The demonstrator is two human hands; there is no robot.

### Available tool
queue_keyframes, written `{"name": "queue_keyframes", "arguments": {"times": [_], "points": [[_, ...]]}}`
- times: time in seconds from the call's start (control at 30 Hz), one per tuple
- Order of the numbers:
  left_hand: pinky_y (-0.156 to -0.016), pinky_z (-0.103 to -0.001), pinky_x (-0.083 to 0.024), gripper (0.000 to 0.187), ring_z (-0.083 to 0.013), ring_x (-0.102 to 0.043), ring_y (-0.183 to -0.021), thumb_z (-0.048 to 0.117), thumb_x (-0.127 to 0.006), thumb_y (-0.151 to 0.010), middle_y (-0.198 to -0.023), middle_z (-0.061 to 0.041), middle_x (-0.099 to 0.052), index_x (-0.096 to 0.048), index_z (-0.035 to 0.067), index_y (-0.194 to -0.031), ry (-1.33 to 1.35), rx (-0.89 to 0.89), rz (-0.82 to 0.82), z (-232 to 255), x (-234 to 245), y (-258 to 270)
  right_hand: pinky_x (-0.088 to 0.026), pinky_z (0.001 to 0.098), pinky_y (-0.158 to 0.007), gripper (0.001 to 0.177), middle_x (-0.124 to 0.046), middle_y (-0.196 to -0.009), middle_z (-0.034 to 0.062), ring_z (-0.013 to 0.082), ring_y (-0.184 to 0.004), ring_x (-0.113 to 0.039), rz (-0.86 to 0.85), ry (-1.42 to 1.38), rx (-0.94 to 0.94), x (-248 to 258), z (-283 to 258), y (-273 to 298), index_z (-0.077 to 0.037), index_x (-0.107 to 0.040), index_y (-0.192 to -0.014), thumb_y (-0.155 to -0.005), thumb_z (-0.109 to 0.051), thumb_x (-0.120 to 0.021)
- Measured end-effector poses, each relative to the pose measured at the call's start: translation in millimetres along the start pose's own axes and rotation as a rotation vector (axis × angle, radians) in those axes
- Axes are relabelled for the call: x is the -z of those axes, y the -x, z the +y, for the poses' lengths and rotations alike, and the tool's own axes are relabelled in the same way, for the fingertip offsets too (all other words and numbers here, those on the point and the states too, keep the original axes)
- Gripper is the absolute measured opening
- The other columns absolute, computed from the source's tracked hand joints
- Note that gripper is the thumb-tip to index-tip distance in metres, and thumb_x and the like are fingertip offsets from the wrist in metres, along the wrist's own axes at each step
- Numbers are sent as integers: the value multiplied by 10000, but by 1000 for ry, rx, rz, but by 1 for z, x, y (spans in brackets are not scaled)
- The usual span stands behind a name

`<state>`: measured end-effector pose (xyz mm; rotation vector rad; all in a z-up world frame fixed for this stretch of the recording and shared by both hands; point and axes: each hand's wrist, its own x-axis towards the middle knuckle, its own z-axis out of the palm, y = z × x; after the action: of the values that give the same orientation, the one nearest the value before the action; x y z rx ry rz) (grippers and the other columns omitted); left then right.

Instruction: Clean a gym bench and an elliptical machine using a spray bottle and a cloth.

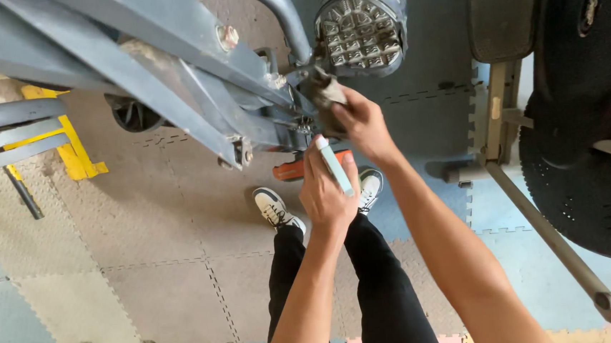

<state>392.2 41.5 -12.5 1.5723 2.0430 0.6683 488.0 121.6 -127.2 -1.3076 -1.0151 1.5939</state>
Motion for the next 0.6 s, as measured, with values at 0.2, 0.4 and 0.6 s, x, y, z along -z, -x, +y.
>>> {"name": "queue_keyframes", "arguments": {"times": [0.2,0.4,0.6], "points": [[-902,-491,-578,571,-473,-650,-1132,282,-642,-951,-1331,-282,-595,-485,-55,-1386,37,-24,27,-27,-9,10,-398,250,-1111,357,-564,-1420,-61,67,-1282,-508,-153,-273,218,-57,-11,-20,5,-560,-1379,-1035,-87,-564],[-983,-479,-555,482,-454,-645,-1181,251,-625,-983,-1323,-258,-611,-517,-46,-1347,24,-48,107,-58,-18,9,-449,264,-1035,165,-648,-1268,0,105,-1142,-520,-123,-150,247,-64,100,-35,23,-635,-1254,-1122,-15,-544],[-980,-479,-559,448,-445,-650,-1168,240,-606,-1005,-1302,-248,-621,-521,-47,-1338,23,-116,92,-68,-20,-2,-483,351,-681,333,-635,-972,33,161,-796,-548,-60,-133,-291,-40,191,-67,-11,-677,-1360,-1052,-25,-550]]}}
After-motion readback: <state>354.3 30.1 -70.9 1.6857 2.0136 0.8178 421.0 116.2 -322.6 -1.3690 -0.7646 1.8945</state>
